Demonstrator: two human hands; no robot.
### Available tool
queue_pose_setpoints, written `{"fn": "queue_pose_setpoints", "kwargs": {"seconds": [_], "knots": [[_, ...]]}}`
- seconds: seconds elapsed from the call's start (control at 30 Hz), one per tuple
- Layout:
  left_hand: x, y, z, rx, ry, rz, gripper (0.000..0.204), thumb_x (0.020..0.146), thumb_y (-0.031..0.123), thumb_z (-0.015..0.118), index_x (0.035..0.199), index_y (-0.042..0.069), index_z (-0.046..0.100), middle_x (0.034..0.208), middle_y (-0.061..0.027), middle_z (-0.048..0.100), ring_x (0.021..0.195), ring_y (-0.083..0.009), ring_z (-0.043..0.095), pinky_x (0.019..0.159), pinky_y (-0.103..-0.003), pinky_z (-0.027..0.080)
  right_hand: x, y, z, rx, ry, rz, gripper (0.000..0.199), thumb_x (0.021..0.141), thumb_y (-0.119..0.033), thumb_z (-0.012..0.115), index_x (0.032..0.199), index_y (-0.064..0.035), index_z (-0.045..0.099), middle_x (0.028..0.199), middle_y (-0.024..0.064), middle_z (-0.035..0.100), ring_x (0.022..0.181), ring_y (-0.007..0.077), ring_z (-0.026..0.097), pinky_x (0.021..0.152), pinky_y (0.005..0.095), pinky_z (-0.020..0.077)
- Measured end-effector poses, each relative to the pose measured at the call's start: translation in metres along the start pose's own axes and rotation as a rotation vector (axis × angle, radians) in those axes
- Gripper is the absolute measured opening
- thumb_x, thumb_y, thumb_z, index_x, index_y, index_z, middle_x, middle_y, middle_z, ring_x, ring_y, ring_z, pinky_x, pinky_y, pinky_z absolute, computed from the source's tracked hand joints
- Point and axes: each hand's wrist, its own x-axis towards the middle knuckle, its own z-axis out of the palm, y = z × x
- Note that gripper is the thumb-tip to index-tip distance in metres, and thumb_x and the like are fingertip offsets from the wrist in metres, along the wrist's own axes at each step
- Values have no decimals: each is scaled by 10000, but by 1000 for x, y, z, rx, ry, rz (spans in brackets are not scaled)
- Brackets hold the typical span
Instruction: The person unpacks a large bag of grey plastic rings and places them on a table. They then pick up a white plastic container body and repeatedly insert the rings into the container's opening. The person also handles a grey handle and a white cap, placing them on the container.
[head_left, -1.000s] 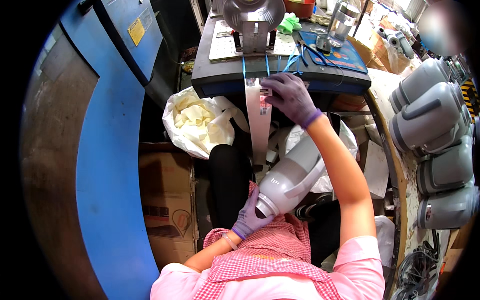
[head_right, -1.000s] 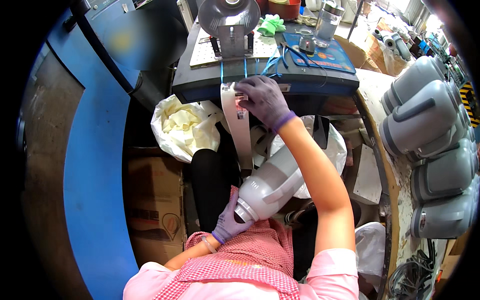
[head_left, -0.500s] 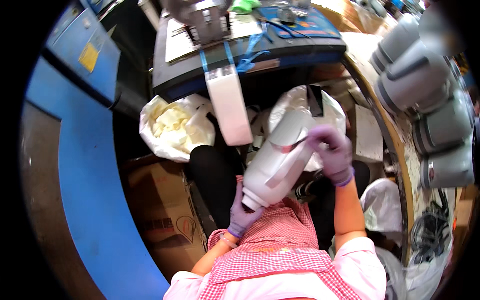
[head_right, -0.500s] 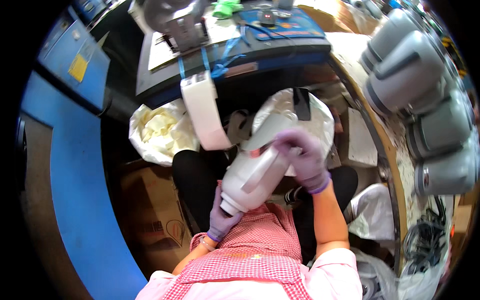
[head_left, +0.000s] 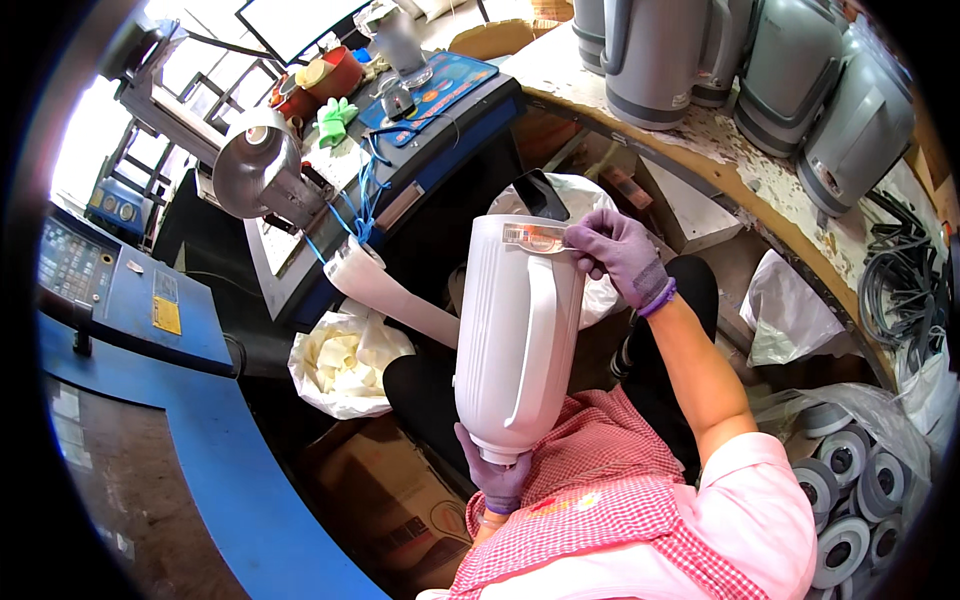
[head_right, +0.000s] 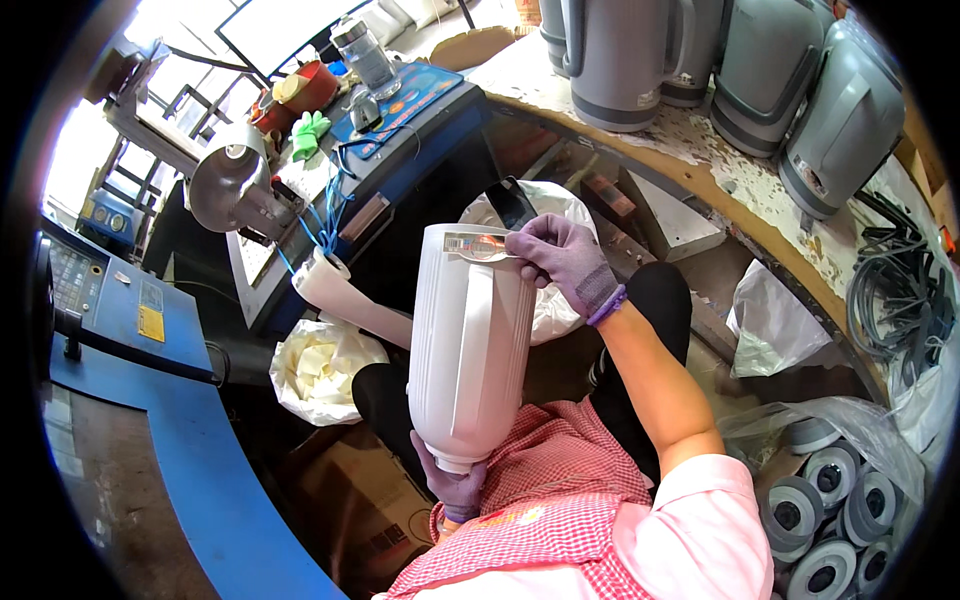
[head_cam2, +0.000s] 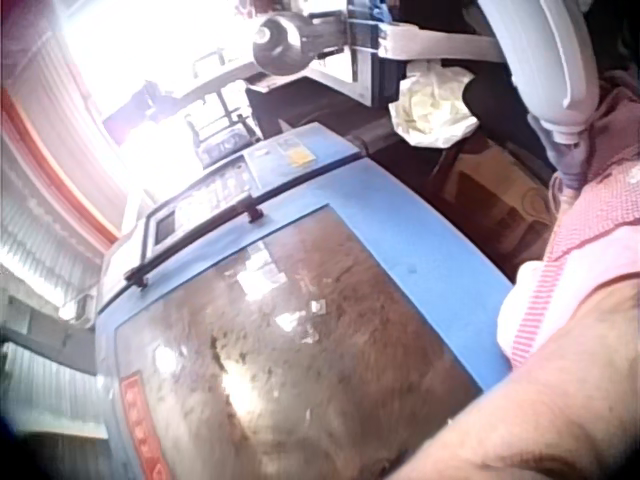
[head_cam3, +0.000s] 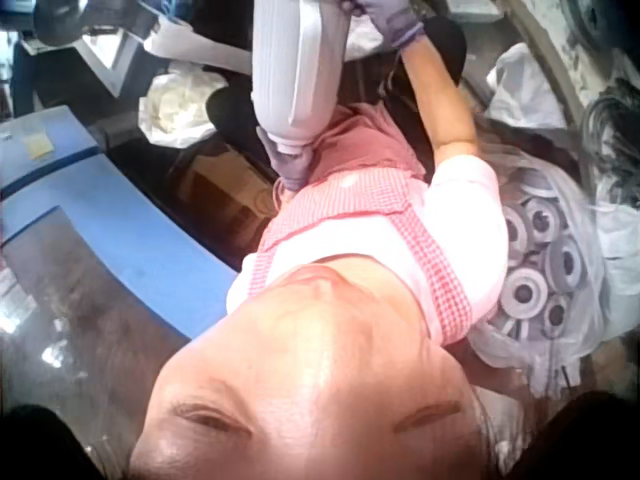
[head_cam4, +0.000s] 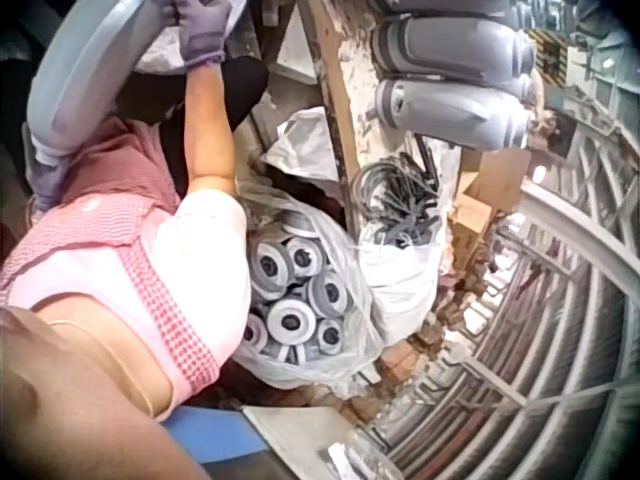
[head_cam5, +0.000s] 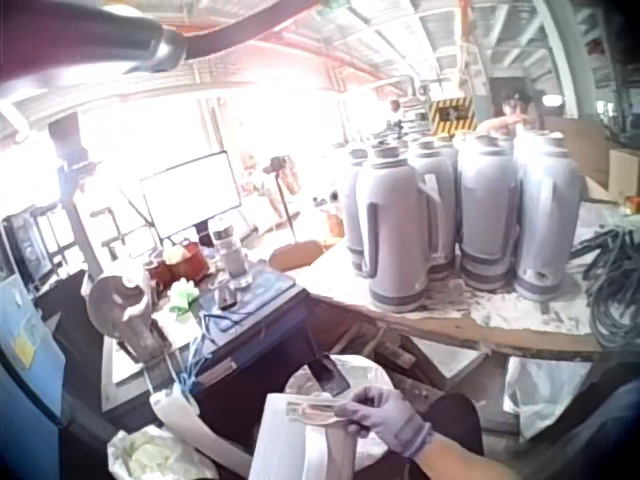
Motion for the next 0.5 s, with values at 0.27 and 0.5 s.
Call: {"fn": "queue_pose_setpoints", "kwargs": {"seconds": [0.27,0.5], "knots": [[-4,16,-8,114,28,55,1103,675,197,822,1554,14,183,1308,-203,609,1125,-256,632,932,-347,515,-5,-4,4,45,-22,-23,223,905,-237,743,917,-53,618,741,-11,627,587,22,584,517,155,463],[-6,14,-13,118,44,60,1089,660,173,850,1539,-1,231,1309,-207,606,1134,-256,625,940,-348,509,6,-21,-25,-642,-65,-172,369,783,-340,835,764,-25,644,748,20,639,713,126,619,631,300,500]]}}
